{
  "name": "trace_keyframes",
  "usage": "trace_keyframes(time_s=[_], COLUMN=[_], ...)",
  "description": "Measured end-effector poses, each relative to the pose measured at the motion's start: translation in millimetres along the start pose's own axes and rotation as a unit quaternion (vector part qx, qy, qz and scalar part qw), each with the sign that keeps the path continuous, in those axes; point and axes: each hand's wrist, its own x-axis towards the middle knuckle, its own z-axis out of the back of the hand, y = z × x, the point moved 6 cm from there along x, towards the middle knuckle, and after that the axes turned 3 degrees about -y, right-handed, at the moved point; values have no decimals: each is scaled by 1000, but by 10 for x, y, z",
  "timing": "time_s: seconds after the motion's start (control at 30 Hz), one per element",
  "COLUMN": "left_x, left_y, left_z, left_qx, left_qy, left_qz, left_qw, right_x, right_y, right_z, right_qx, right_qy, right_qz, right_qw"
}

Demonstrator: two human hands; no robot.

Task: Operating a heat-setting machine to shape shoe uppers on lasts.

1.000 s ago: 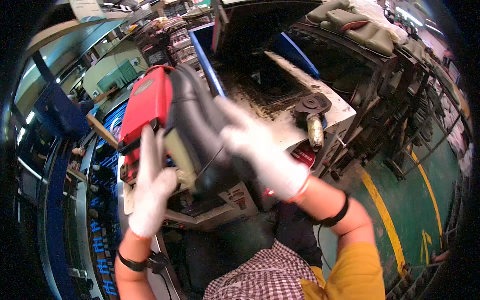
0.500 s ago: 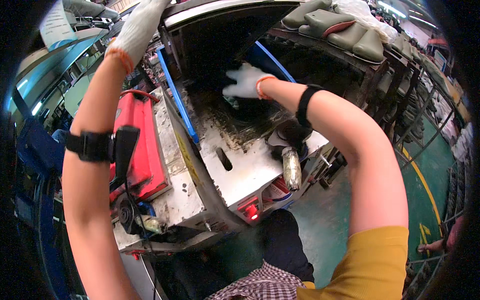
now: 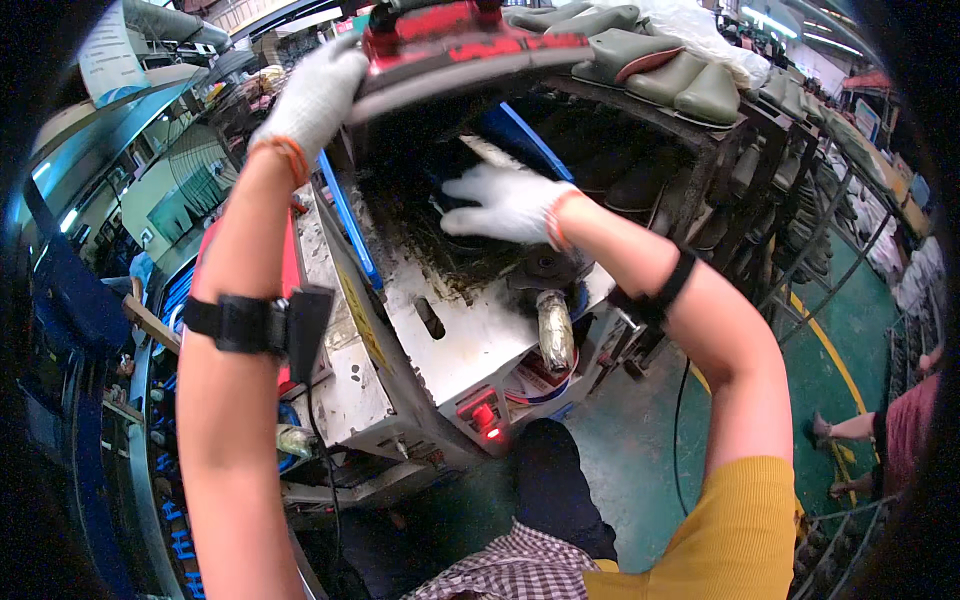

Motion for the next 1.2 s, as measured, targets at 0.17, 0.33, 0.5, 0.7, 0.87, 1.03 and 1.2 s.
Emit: trace_keyframes(time_s=[0.17,0.33,0.5,0.7,0.87,1.03,1.2], left_x=[-891,-1741,-2240,-2391,-2324,-2375,-2276], left_y=[-583,-631,-637,-633,-685,-554,-789], left_z=[-392,-851,-1139,-1264,-1268,-1096,-134], left_qx=[-102,-27,104,141,129,88,47], left_qy=[15,27,-18,-13,11,107,193], left_qz=[157,201,133,135,151,243,121], left_qw=[982,979,985,981,980,960,973], right_x=[-1238,-1821,-1850,-2074,-1932,-1547,-1478], right_y=[693,1006,982,548,-307,-222,622], right_z=[132,-180,-289,-111,95,249,-45], right_qx=[-9,-85,-103,-75,-164,-201,-124], right_qy=[-74,-208,-296,-429,-483,-508,-468], right_qz=[36,43,39,33,-130,-124,53], right_qw=[997,974,949,900,850,828,873])
